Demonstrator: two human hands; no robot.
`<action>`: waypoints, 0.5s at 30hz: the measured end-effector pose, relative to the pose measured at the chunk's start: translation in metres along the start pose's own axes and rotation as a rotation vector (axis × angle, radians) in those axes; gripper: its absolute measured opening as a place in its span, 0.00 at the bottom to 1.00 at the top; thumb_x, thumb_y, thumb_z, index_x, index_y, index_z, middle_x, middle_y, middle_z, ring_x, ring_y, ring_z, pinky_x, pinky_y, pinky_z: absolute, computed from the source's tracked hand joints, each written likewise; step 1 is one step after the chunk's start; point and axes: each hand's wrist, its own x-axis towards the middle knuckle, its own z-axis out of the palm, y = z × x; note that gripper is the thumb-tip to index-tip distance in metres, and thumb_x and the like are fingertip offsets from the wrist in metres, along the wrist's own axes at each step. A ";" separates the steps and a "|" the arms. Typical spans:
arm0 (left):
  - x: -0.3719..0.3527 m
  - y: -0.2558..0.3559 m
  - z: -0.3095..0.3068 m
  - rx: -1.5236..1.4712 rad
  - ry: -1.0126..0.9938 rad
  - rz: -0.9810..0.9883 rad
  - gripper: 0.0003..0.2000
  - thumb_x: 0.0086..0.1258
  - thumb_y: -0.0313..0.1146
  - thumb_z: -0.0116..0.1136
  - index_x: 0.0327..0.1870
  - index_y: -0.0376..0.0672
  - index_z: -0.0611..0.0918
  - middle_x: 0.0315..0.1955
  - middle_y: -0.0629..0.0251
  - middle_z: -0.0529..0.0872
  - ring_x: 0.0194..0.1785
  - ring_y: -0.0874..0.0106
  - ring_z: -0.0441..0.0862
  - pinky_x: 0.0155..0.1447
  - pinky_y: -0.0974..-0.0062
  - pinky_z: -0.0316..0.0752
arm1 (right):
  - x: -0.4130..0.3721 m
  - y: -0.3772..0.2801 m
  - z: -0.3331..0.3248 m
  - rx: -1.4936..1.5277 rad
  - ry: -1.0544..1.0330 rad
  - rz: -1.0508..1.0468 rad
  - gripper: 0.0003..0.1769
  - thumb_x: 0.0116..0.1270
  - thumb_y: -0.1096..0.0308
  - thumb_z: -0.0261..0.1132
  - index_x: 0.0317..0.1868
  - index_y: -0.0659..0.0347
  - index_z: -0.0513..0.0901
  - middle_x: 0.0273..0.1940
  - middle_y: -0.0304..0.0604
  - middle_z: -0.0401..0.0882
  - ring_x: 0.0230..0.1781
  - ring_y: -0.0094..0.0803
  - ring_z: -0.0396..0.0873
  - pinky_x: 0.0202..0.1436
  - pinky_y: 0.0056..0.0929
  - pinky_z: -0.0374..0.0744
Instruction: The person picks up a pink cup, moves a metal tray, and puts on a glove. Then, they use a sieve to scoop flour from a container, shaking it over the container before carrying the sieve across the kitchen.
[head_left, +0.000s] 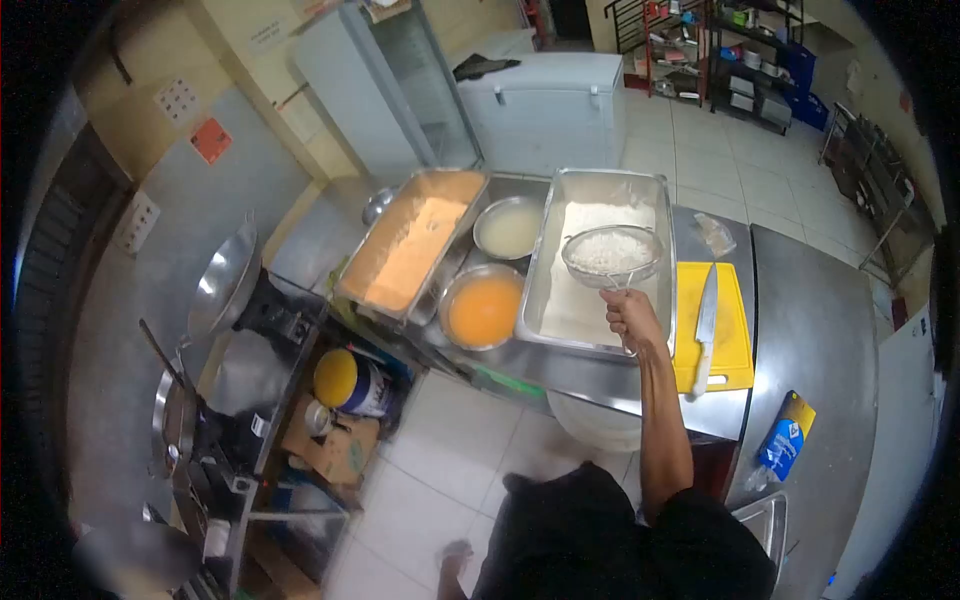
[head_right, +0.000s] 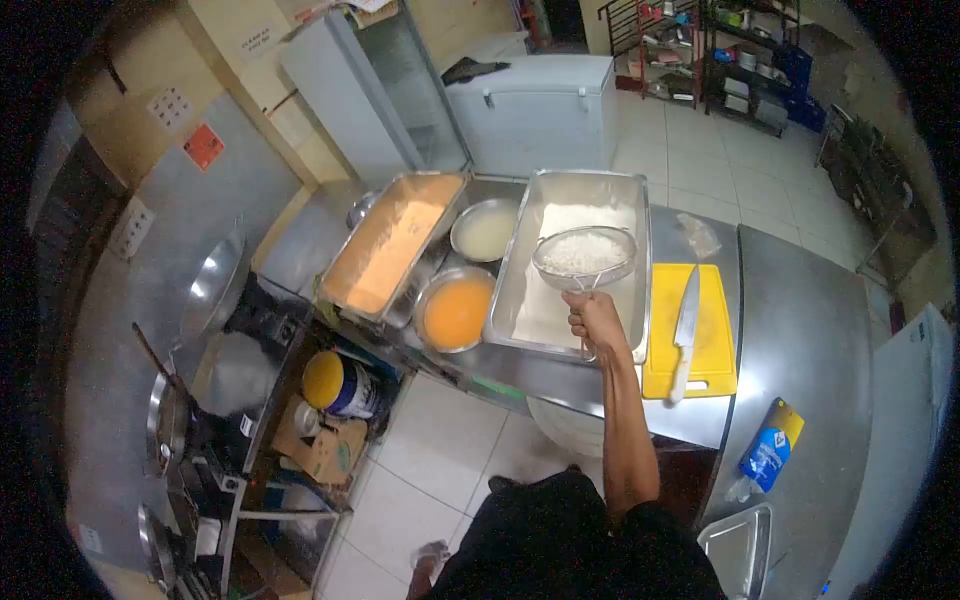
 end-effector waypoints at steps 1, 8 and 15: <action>-0.030 0.001 0.029 -0.689 0.081 0.090 0.14 0.65 0.38 0.51 0.48 0.44 0.78 0.48 0.57 0.81 0.51 0.58 0.79 0.51 0.58 0.74 | -0.023 0.009 0.005 0.075 -0.019 0.067 0.13 0.64 0.68 0.62 0.25 0.54 0.67 0.17 0.27 0.58 0.12 0.16 0.55 0.14 0.19 0.54; -0.031 0.006 0.058 -0.829 0.299 -0.071 0.17 0.68 0.47 0.51 0.45 0.42 0.81 0.50 0.57 0.80 0.53 0.62 0.78 0.56 0.64 0.72 | -0.023 0.014 0.002 0.017 -0.032 -0.002 0.13 0.65 0.61 0.61 0.26 0.54 0.70 0.16 0.24 0.56 0.13 0.15 0.56 0.14 0.18 0.54; 0.011 -0.003 0.067 -1.301 0.827 0.409 0.12 0.64 0.42 0.54 0.39 0.45 0.83 0.43 0.62 0.85 0.48 0.67 0.81 0.51 0.62 0.75 | 0.006 0.043 -0.018 0.006 0.016 -0.030 0.18 0.68 0.60 0.61 0.23 0.46 0.63 0.15 0.22 0.53 0.10 0.11 0.49 0.09 0.14 0.48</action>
